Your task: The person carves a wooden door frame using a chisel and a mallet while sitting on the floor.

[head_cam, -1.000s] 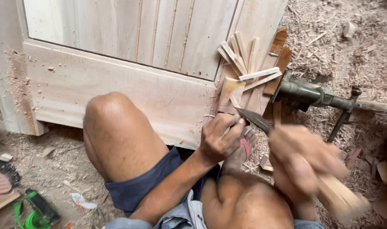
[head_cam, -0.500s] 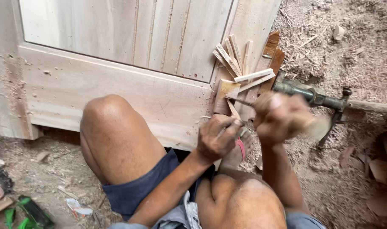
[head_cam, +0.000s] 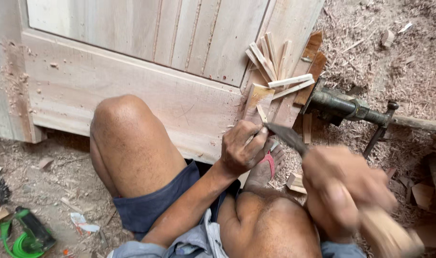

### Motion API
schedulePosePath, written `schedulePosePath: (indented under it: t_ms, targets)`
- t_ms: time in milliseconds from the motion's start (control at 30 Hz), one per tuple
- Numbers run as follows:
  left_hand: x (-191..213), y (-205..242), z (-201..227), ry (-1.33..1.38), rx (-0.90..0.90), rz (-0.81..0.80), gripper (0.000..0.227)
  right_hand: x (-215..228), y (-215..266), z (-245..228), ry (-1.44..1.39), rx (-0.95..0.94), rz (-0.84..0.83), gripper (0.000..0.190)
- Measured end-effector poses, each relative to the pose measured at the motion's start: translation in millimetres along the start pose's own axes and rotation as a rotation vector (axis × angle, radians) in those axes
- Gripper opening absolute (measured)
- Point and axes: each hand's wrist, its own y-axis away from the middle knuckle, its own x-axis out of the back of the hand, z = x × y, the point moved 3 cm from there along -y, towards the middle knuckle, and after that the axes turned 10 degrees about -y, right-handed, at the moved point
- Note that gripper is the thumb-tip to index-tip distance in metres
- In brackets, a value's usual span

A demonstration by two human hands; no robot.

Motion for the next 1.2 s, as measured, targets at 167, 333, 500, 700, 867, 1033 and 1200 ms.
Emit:
schedulePosePath:
  t_ms: [167, 333, 500, 700, 867, 1033, 1200]
  targets:
    - [4, 2, 4, -0.010, -0.003, -0.053, 0.020, -5, 3, 29, -0.148, 0.093, -0.009, 0.014]
    - [6, -6, 6, 0.024, -0.008, -0.047, 0.024, -19, -18, 5, -0.151, 0.010, 0.073, 0.025]
    - [5, -5, 8, 0.015, -0.006, -0.066, 0.017, 0, 10, 30, -0.149, -0.181, 0.022, 0.035]
    - [11, -18, 4, 0.021, 0.042, -0.007, 0.020, 54, 21, 117, -0.398, 0.006, 0.320, 0.014]
    - [3, -2, 1, 0.073, 0.007, -0.004, 0.026, 11, 1, 41, -0.202, 0.174, 0.154, 0.009]
    - [-6, 2, 1, 0.022, 0.004, -0.041, 0.017, 0, 11, -16, -0.154, 0.054, 0.115, 0.020]
    - [-4, -7, -7, 0.036, -0.029, 0.011, 0.016, 3, 1, -2, -0.116, 0.051, 0.063, 0.017]
